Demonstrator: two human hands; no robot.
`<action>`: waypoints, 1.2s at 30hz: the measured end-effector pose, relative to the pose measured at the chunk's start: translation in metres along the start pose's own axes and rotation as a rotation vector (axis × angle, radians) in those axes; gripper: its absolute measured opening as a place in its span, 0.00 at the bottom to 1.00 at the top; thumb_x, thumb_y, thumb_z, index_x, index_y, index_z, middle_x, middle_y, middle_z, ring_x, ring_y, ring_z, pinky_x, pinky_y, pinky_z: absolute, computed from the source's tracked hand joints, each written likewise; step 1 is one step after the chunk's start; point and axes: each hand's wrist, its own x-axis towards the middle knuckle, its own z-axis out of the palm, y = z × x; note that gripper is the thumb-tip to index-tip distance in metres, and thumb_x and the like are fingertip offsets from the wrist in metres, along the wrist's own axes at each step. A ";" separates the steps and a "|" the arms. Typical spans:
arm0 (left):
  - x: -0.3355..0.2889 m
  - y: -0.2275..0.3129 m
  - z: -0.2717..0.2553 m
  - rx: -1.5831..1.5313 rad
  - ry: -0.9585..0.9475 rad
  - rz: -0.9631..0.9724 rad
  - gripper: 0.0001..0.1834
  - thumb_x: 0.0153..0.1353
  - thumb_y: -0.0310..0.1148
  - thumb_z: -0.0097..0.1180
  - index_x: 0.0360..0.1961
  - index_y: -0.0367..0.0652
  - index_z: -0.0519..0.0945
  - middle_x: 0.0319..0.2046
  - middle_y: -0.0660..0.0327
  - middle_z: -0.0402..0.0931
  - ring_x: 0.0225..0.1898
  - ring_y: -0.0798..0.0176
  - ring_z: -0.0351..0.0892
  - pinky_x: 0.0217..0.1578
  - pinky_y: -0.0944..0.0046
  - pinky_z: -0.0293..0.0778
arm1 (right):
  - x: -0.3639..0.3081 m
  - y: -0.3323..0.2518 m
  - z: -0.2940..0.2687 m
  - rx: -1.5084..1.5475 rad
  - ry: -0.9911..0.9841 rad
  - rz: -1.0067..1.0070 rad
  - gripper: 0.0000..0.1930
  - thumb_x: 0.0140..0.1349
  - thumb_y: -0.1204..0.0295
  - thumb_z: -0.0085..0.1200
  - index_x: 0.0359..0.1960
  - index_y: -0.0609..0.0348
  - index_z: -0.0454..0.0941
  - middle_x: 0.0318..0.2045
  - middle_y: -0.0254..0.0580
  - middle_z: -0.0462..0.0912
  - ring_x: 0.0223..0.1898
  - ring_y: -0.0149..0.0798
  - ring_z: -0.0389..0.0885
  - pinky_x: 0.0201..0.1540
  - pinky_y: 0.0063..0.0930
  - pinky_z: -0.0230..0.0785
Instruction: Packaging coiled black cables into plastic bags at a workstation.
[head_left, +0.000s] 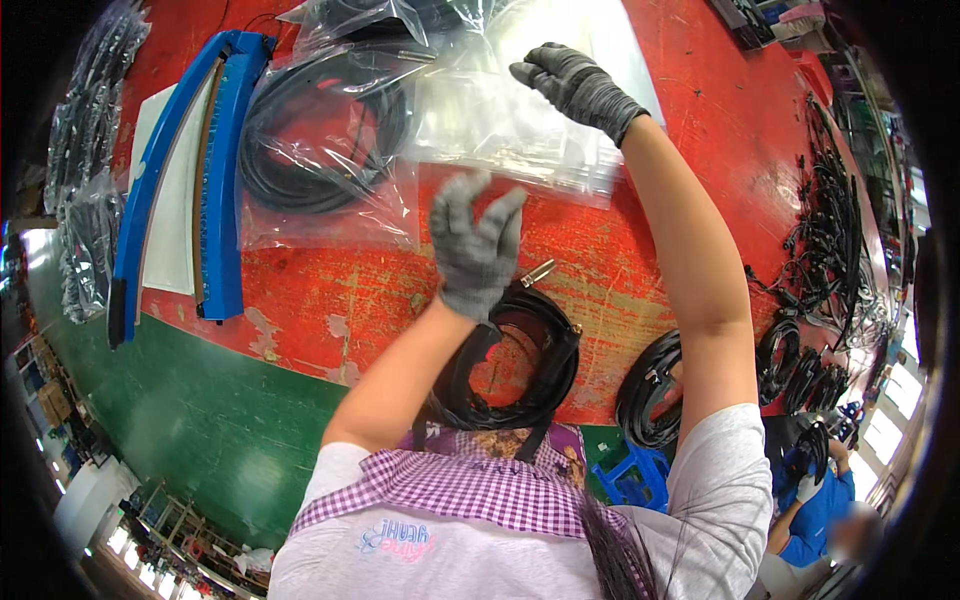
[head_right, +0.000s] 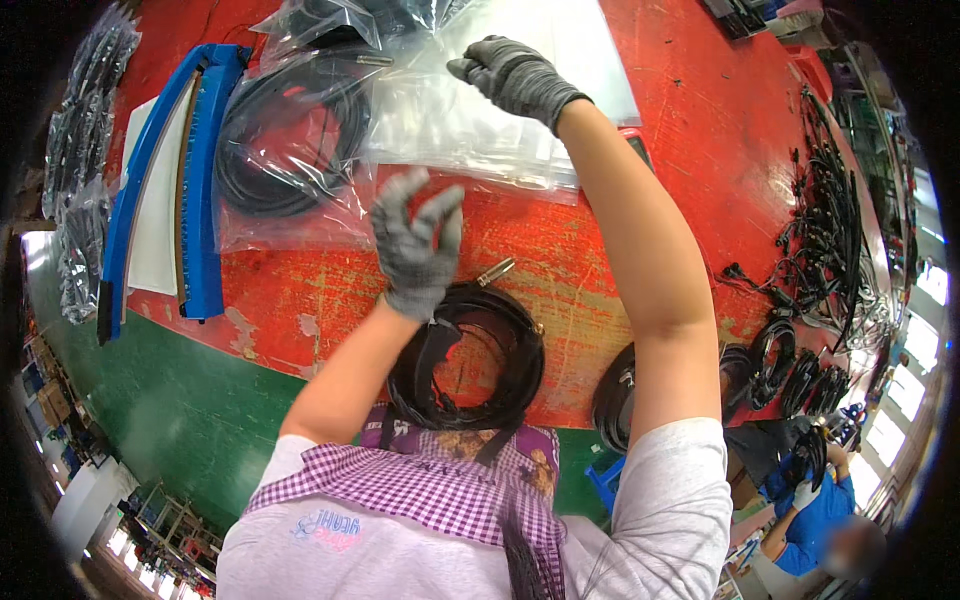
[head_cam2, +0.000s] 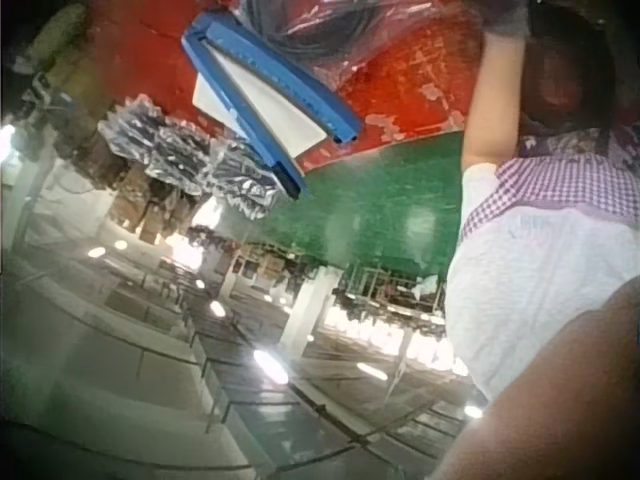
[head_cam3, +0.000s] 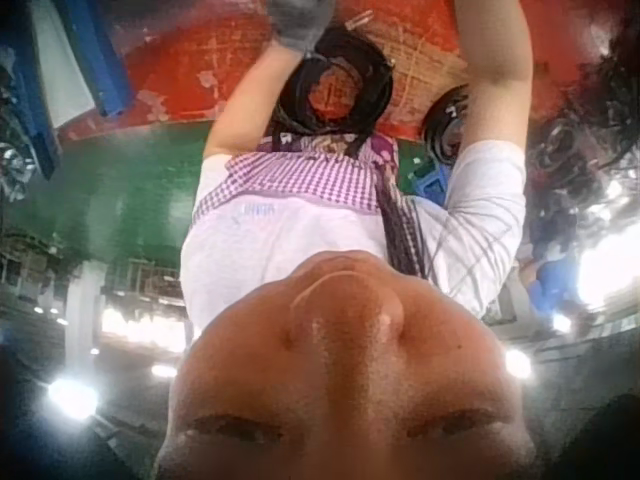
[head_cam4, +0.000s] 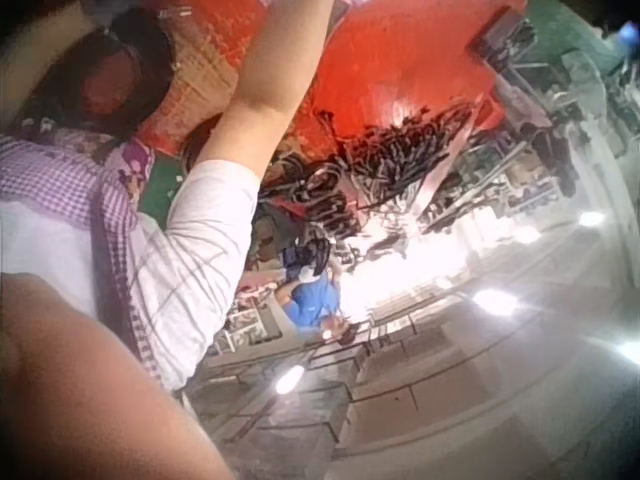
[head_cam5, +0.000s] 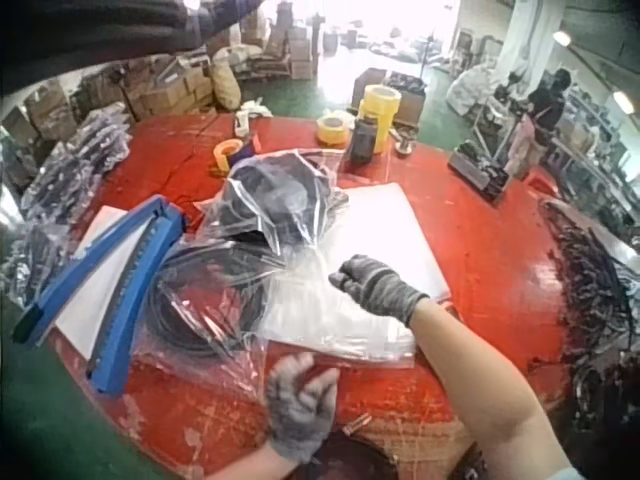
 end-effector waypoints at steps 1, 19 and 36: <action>0.023 0.006 0.001 0.066 0.106 0.070 0.12 0.42 0.35 0.60 0.33 0.57 0.78 0.48 0.60 0.64 0.49 0.55 0.62 0.51 0.55 0.56 | -0.009 -0.004 -0.007 -0.034 0.053 -0.051 0.16 0.58 0.61 0.44 0.32 0.65 0.72 0.27 0.53 0.73 0.32 0.52 0.72 0.39 0.37 0.64; 0.065 -0.042 -0.012 0.445 -0.504 0.630 0.11 0.48 0.31 0.44 0.32 0.52 0.76 0.35 0.61 0.72 0.37 0.59 0.72 0.34 0.63 0.71 | -0.150 0.051 0.021 -0.476 0.486 0.408 0.14 0.55 0.62 0.43 0.43 0.44 0.71 0.35 0.40 0.74 0.36 0.41 0.72 0.37 0.34 0.66; 0.047 -0.065 -0.001 0.385 -1.145 -0.213 0.25 0.52 0.44 0.50 0.48 0.40 0.66 0.36 0.49 0.73 0.35 0.55 0.75 0.34 0.62 0.72 | -0.237 0.058 0.065 -0.760 0.057 0.365 0.20 0.53 0.76 0.37 0.49 0.44 0.66 0.23 0.38 0.72 0.23 0.36 0.75 0.20 0.32 0.69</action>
